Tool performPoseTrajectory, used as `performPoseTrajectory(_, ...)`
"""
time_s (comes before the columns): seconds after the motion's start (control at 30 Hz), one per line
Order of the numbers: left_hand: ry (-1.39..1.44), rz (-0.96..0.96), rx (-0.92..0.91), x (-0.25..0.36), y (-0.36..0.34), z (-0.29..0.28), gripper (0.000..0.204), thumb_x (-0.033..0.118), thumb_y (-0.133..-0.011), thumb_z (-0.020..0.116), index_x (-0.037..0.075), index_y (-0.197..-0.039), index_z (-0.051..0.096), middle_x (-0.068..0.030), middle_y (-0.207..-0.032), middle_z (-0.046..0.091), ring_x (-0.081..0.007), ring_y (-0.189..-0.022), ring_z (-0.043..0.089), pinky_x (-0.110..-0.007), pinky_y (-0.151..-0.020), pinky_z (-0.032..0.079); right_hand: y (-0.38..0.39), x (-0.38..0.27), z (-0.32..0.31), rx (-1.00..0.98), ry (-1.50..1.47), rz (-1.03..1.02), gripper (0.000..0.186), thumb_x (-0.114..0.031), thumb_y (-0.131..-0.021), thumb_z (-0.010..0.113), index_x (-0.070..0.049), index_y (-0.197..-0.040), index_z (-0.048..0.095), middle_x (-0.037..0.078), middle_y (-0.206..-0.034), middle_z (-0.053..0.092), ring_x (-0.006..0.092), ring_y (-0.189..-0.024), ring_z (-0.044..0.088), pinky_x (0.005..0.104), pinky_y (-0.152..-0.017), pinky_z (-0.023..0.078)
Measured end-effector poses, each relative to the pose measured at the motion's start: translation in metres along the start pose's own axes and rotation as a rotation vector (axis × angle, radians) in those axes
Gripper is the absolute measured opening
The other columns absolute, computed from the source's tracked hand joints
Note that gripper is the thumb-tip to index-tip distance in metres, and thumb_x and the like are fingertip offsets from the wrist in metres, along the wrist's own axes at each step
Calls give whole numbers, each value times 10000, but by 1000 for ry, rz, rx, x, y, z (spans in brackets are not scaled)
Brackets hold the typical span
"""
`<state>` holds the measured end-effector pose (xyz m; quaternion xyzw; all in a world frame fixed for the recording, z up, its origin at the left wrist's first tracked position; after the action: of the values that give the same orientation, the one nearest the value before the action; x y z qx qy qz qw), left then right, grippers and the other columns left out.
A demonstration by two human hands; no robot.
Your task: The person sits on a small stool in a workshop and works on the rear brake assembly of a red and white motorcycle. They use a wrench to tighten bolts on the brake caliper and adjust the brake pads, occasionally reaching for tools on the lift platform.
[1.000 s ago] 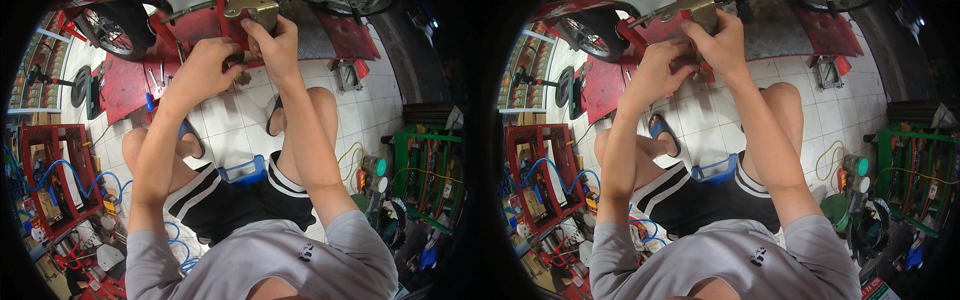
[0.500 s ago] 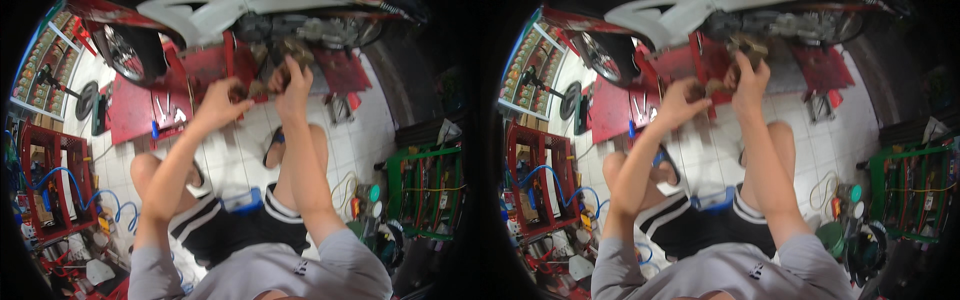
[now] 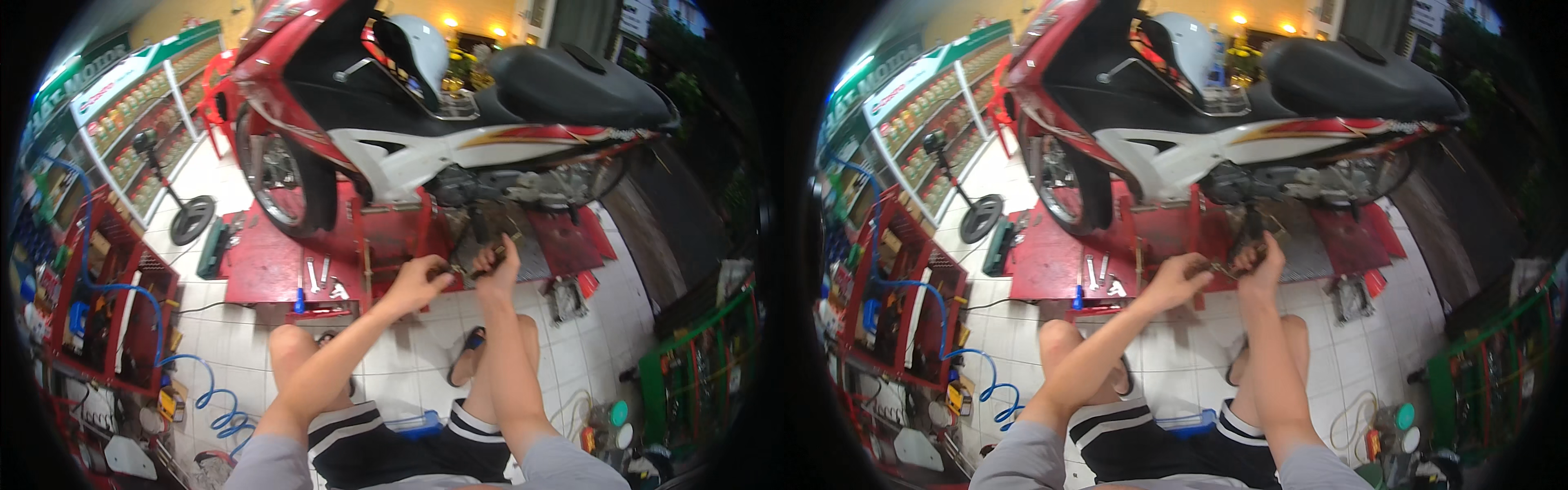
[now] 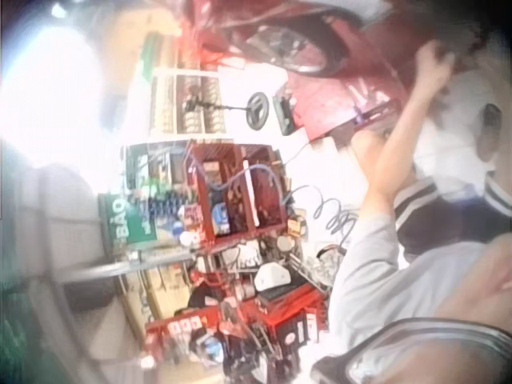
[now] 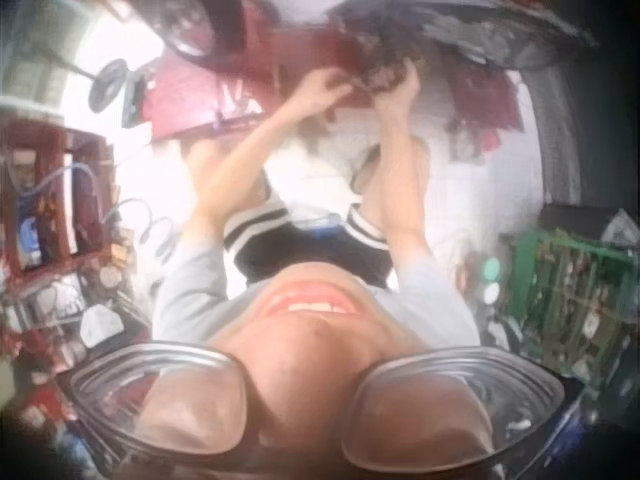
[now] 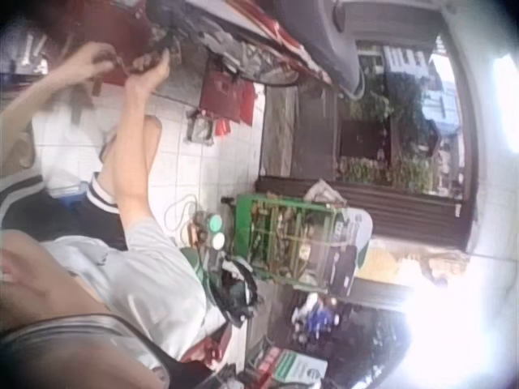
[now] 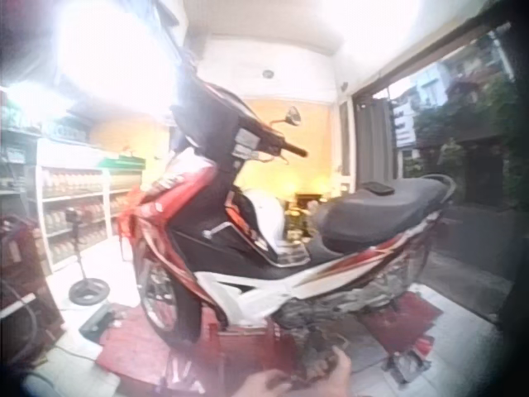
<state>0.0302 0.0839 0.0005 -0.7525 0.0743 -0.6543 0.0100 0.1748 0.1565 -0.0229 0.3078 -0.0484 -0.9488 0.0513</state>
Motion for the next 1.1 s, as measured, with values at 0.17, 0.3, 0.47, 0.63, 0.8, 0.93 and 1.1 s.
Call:
performPoseTrajectory(0.17, -173, 196, 123, 15, 6, -12, 196, 103, -815, 657, -52, -915, 590, -93, -782, 632, -123, -725, 582, -291, -657, 478, 4, 6, 9, -25, -32, -22, 253, -301, -873, 565, -152, -698, 460, -22, -532, 333, 96, -447, 276, 253, -443, 225)
performPoseTrajectory(0.3, -163, 168, 109, 11, 8, -14, 185, 103, -831, 624, -63, -906, 591, -106, -789, 636, -142, -714, 587, -303, -668, 479, 7, 12, 13, -1, -36, -5, 241, -293, -881, 558, -157, -698, 477, -26, -534, 340, 95, -452, 274, 254, -445, 231)
performPoseTrajectory(0.47, -95, 109, 85, 7, 9, -13, 194, 116, -840, 610, -67, -903, 591, -121, -775, 640, -163, -695, 589, -310, -658, 478, 3, 12, 15, -64, -29, 19, 220, -291, -881, 555, -155, -716, 502, -27, -546, 340, 94, -459, 276, 255, -449, 234)
performPoseTrajectory(0.63, -216, 320, 211, 41, 23, -22, 201, 111, -815, 639, -67, -901, 602, -150, -760, 646, -201, -677, 610, -323, -646, 482, 6, 17, 17, -29, -44, 58, 233, -288, -885, 545, -138, -722, 471, -22, -557, 332, 98, -465, 282, 258, -457, 246)
performPoseTrajectory(0.8, -249, 295, 241, 43, 25, -30, 191, 90, -801, 638, -66, -908, 610, -177, -749, 639, -224, -656, 611, -332, -637, 477, 7, 18, 26, -29, -29, 14, 221, -269, -889, 528, -130, -731, 461, -14, -557, 330, 99, -467, 285, 250, -453, 242)
performPoseTrajectory(0.93, -229, 152, 205, 30, 26, -33, 196, 91, -821, 612, -76, -924, 609, -177, -718, 620, -220, -629, 602, -346, -611, 460, 9, 23, 35, -63, -32, 60, 227, -259, -892, 518, -118, -722, 463, -12, -558, 326, 97, -470, 288, 249, -453, 250)
performPoseTrajectory(1.1, -116, 43, 193, 29, 31, -36, 208, 102, -839, 598, -75, -948, 595, -142, -695, 604, -185, -617, 576, -325, -598, 449, 1, 31, 42, -137, -28, 61, 229, -257, -894, 515, -115, -718, 477, -15, -561, 317, 96, -475, 285, 244, -459, 255)
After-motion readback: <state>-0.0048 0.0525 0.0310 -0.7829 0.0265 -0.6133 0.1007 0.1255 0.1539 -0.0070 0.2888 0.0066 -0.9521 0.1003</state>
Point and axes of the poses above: each hand's wrist, its own y-axis away from the middle knuckle, its own z-axis out of the palm, x = y × z, the point moved 9 cm from there along -y, towards the middle knuckle
